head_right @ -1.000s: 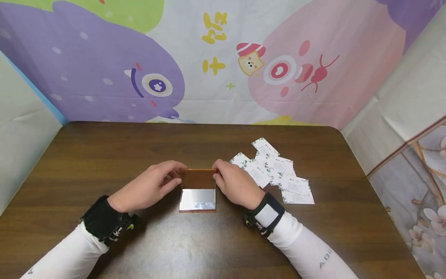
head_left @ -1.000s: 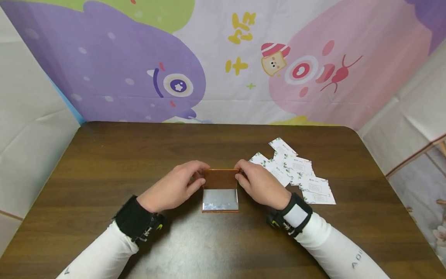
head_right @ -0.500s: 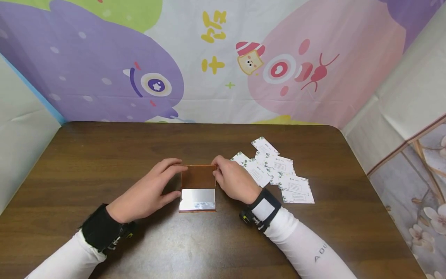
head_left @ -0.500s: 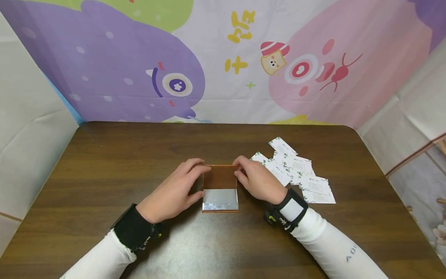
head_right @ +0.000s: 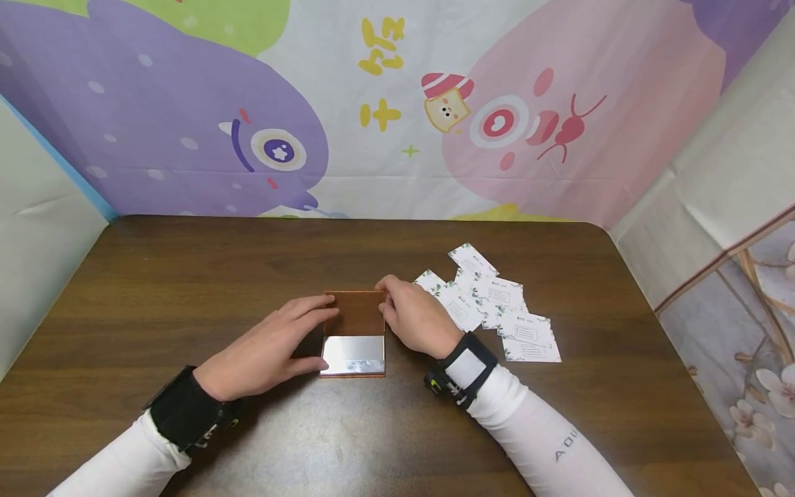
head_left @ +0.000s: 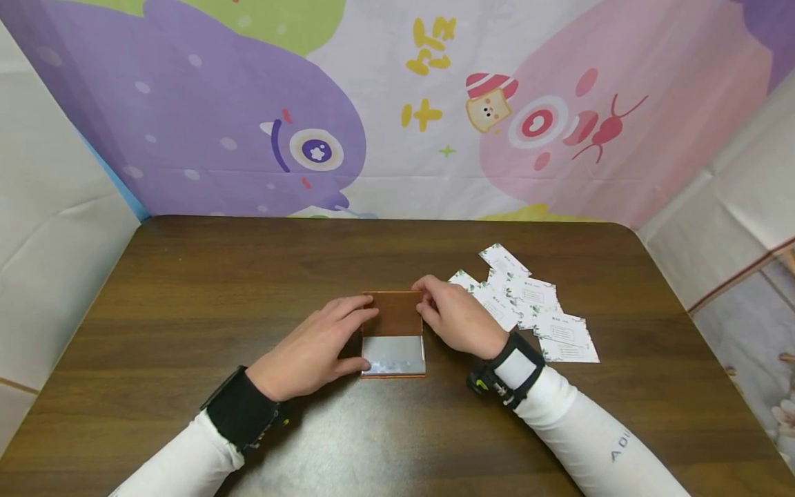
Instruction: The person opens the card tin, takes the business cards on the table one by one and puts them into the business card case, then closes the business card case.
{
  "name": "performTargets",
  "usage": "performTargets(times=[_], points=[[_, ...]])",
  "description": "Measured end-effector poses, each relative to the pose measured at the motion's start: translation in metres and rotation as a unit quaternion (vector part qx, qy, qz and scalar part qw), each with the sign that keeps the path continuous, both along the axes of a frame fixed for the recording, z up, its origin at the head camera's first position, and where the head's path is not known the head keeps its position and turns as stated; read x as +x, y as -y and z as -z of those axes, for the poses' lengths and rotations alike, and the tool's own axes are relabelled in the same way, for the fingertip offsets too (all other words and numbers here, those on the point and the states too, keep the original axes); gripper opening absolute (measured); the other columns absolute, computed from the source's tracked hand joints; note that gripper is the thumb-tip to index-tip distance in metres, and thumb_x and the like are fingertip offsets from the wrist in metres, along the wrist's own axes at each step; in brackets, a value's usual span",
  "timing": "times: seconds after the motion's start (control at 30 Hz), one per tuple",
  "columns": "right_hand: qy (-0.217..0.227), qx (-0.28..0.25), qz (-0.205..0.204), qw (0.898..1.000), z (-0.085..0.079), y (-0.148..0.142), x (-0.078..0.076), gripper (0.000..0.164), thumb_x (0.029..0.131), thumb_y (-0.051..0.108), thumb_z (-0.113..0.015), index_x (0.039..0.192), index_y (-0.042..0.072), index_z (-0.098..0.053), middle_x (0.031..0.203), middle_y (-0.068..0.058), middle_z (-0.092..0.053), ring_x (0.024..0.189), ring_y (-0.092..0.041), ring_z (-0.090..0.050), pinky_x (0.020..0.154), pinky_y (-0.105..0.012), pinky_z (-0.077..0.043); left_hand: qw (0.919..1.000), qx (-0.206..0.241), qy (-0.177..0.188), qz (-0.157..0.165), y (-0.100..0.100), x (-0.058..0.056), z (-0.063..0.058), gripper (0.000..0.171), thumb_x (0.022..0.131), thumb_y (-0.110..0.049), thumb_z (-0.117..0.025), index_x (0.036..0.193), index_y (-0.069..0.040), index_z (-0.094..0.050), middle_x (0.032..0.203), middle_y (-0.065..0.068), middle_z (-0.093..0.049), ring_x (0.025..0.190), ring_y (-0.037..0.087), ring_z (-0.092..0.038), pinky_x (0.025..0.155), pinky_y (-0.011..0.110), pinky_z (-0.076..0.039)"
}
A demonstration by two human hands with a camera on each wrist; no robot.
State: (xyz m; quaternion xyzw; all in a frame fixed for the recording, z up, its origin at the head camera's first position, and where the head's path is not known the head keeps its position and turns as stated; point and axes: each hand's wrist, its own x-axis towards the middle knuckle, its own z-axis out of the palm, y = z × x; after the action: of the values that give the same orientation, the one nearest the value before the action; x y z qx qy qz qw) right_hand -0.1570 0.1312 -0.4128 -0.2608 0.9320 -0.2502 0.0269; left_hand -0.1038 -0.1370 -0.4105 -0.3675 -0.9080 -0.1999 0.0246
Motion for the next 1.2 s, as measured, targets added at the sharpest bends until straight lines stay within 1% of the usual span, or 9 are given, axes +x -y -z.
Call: performTargets(times=[0.13, 0.3, 0.67, 0.9, 1.2], points=[[0.0, -0.003, 0.002, 1.0, 0.0007, 0.0002, -0.0006, 0.027, 0.098, 0.017, -0.06, 0.124, 0.009, -0.059, 0.083, 0.008, -0.058, 0.065, -0.009, -0.053, 0.06, -0.027, -0.045, 0.9999, -0.013, 0.006, -0.001, 0.0004, 0.0002, 0.0005, 0.074, 0.087, -0.043, -0.074, 0.146, -0.005, -0.05, 0.155, 0.011, -0.038, 0.139, 0.024, -0.038, 0.097, 0.051, -0.045], [0.007, 0.001, 0.006, 1.0, 0.0007, 0.0008, -0.0013, 0.027, 0.098, 0.017, -0.061, 0.124, 0.009, -0.059, 0.086, 0.008, -0.058, 0.067, -0.009, -0.053, 0.061, -0.027, -0.045, 0.9997, -0.023, 0.012, -0.001, 0.0007, 0.0001, 0.0005, 0.074, 0.089, -0.045, -0.072, 0.146, -0.004, -0.05, 0.156, 0.011, -0.037, 0.141, 0.025, -0.036, 0.097, 0.053, -0.045], [0.027, 0.011, 0.009, 1.0, 0.0013, 0.0018, -0.0015, 0.03, 0.097, 0.017, -0.06, 0.125, 0.006, -0.062, 0.09, 0.005, -0.056, 0.075, -0.012, -0.053, 0.068, -0.029, -0.046, 0.9988, -0.041, 0.028, -0.005, 0.0015, -0.0009, 0.0014, 0.075, 0.092, -0.048, -0.068, 0.148, -0.003, -0.048, 0.156, 0.01, -0.037, 0.142, 0.028, -0.034, 0.1, 0.053, -0.042], [0.026, 0.021, 0.007, 0.999, 0.0021, 0.0013, -0.0018, 0.031, 0.097, 0.016, -0.058, 0.125, 0.005, -0.063, 0.093, 0.005, -0.055, 0.079, -0.011, -0.053, 0.071, -0.029, -0.045, 0.9976, -0.054, 0.044, -0.008, 0.0025, -0.0023, 0.0026, 0.076, 0.093, -0.051, -0.065, 0.149, -0.003, -0.046, 0.156, 0.012, -0.037, 0.142, 0.029, -0.035, 0.103, 0.053, -0.039], [0.032, 0.023, 0.005, 0.999, -0.0042, -0.0026, 0.0017, 0.034, 0.097, 0.017, -0.058, 0.129, 0.006, -0.061, 0.095, 0.004, -0.055, 0.079, -0.012, -0.052, 0.07, -0.029, -0.045, 0.9968, -0.064, 0.047, -0.009, 0.0052, -0.0008, 0.0033, 0.076, 0.094, -0.052, -0.063, 0.149, -0.002, -0.046, 0.155, 0.013, -0.037, 0.142, 0.03, -0.034, 0.105, 0.054, -0.035]])
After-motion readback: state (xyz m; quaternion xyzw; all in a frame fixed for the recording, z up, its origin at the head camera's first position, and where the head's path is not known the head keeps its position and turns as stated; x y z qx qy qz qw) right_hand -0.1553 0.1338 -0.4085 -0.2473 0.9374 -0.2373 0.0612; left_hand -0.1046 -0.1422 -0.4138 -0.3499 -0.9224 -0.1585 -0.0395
